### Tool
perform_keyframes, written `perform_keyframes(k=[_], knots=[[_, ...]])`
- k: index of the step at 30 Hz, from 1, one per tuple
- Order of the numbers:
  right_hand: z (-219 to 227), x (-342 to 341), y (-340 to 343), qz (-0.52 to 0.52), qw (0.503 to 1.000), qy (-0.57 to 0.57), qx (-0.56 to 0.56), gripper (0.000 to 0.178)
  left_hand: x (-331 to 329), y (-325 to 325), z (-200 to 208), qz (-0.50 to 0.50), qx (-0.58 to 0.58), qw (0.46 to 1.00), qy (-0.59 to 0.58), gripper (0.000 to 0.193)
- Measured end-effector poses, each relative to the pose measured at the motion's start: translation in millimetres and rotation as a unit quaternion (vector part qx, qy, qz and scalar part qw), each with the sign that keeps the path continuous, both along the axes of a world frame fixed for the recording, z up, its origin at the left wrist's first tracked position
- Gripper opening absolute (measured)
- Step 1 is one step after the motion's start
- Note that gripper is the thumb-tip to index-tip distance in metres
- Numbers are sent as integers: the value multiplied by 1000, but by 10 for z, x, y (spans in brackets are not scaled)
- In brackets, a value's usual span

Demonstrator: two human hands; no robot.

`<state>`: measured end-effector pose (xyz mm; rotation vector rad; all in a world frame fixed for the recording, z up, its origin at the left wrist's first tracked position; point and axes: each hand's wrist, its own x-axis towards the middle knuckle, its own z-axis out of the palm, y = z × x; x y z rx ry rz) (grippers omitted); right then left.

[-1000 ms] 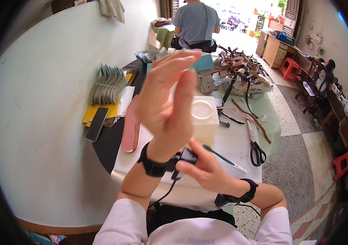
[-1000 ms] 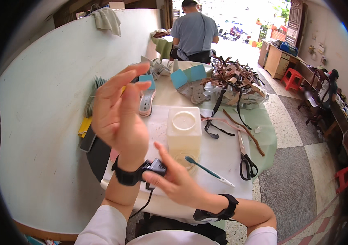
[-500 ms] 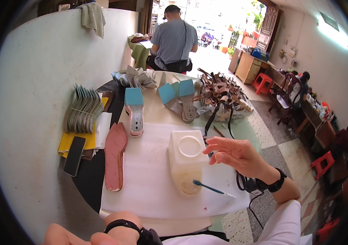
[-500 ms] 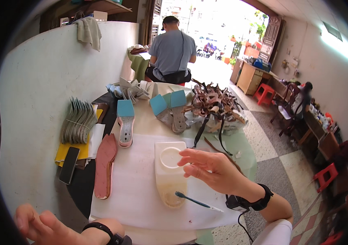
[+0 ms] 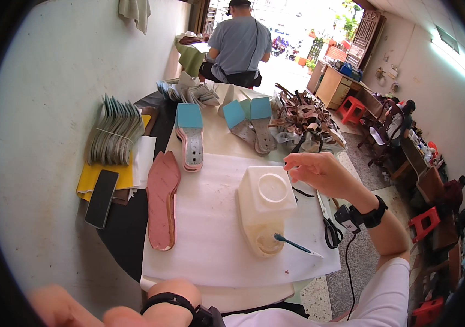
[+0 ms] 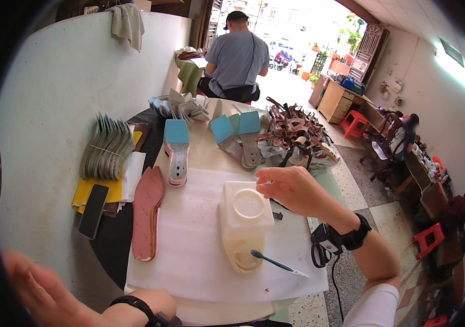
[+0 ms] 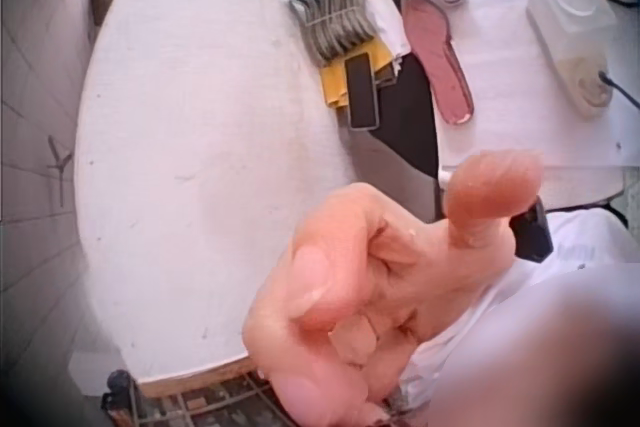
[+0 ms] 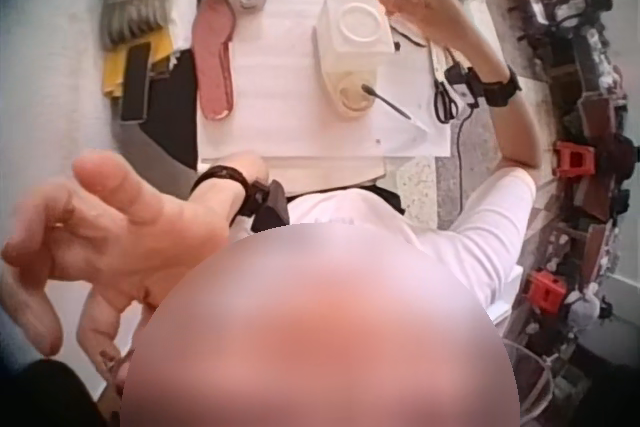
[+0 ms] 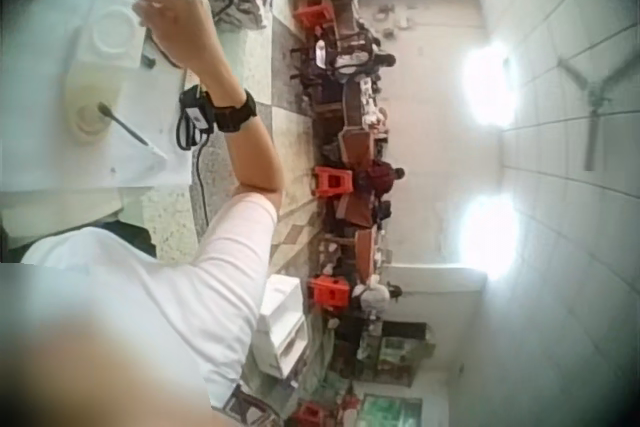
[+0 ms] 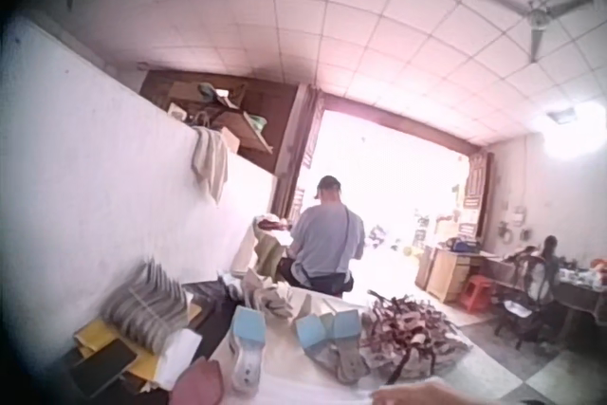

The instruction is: The person peels a pink strip from a shoe insole, applies adhesive to the edges of another insole with a brush, and then presses a brown leather strap onto the glued perimeter.

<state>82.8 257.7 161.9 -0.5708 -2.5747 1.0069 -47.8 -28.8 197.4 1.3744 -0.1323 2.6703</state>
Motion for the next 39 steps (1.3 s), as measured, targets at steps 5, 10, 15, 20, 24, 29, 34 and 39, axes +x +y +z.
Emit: perform_keyframes(k=[5, 10, 15, 20, 24, 29, 34, 39], knots=[[58, -156, 125, -7, 997, -33, 71, 26, -89, -58, 23, -15, 4, 1000, 1, 8], [64, -314, 347, 9, 993, -24, 117, 30, -207, -9, 36, -30, 6, 1000, 5, 7], [89, -463, 685, 51, 972, -200, 113, 29, -304, 98, 49, -45, 1, 999, 11, 8], [-234, -535, 1209, 41, 973, -206, 93, 31, -386, 217, 52, -59, -11, 998, 18, 8], [-464, -665, 1404, 84, 946, -271, 155, 29, -433, 284, 76, -61, -21, 998, 26, 9], [-830, -845, 1639, 51, 931, -272, 239, 29, -457, 377, 90, -63, -34, 997, 29, 10], [-1031, -1056, 1797, -11, 897, -310, 314, 38, -466, 458, 86, -65, -51, 996, 28, 11], [-1176, -1187, 1816, -103, 920, -247, 286, 74, -485, 505, 103, -60, -63, 996, 33, 12]])
